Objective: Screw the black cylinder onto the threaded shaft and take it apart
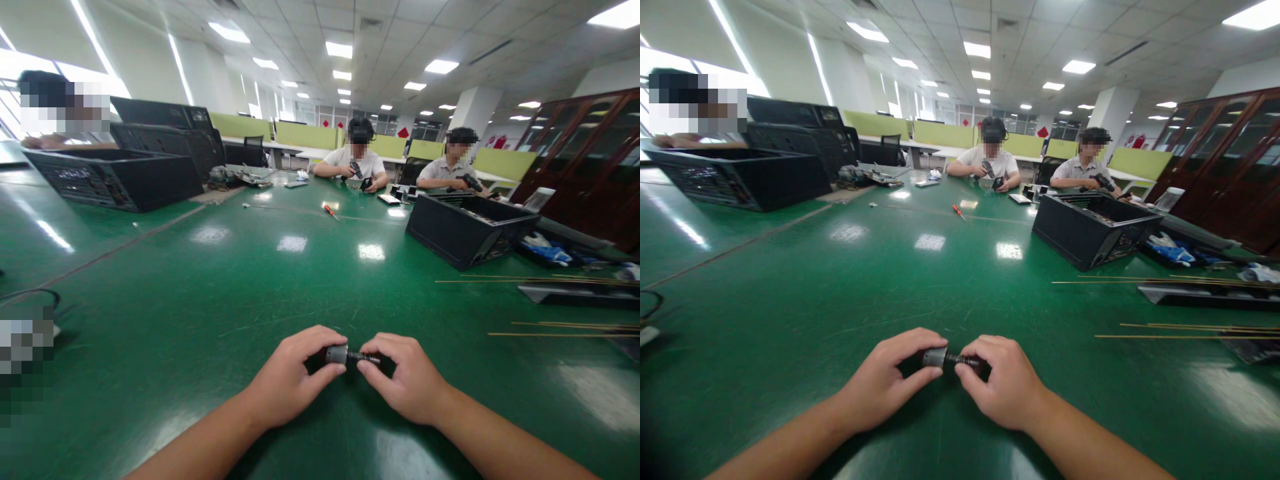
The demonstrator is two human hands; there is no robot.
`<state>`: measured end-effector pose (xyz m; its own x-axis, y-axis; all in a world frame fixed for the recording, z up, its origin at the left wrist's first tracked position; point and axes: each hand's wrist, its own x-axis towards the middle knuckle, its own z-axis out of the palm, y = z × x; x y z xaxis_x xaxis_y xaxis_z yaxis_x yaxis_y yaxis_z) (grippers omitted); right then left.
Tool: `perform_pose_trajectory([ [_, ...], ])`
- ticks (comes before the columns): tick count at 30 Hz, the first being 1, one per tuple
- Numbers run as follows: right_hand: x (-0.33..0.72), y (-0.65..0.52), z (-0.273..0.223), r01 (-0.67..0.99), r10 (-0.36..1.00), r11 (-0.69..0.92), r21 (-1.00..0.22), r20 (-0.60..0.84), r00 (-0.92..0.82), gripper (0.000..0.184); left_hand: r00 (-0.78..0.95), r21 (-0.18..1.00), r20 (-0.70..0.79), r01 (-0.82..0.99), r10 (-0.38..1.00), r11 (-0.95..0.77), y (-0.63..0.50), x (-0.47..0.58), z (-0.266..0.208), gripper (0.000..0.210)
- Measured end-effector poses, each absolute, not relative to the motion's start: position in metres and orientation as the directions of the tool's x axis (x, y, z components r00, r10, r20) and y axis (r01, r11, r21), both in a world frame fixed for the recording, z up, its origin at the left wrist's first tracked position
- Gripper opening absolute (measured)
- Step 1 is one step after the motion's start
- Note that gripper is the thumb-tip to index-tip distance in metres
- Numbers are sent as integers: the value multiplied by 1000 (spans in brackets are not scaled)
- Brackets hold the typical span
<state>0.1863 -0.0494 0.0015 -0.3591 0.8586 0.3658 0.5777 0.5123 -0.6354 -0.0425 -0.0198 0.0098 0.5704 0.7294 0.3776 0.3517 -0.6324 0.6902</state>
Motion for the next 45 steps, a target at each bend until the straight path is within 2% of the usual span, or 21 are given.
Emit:
perform_pose_trajectory([
  [45, 187, -48, 3, 582, 855, 519, -626, 390, -342, 6, 560, 664, 392, 377, 730, -646, -16, -49, 15, 24],
])
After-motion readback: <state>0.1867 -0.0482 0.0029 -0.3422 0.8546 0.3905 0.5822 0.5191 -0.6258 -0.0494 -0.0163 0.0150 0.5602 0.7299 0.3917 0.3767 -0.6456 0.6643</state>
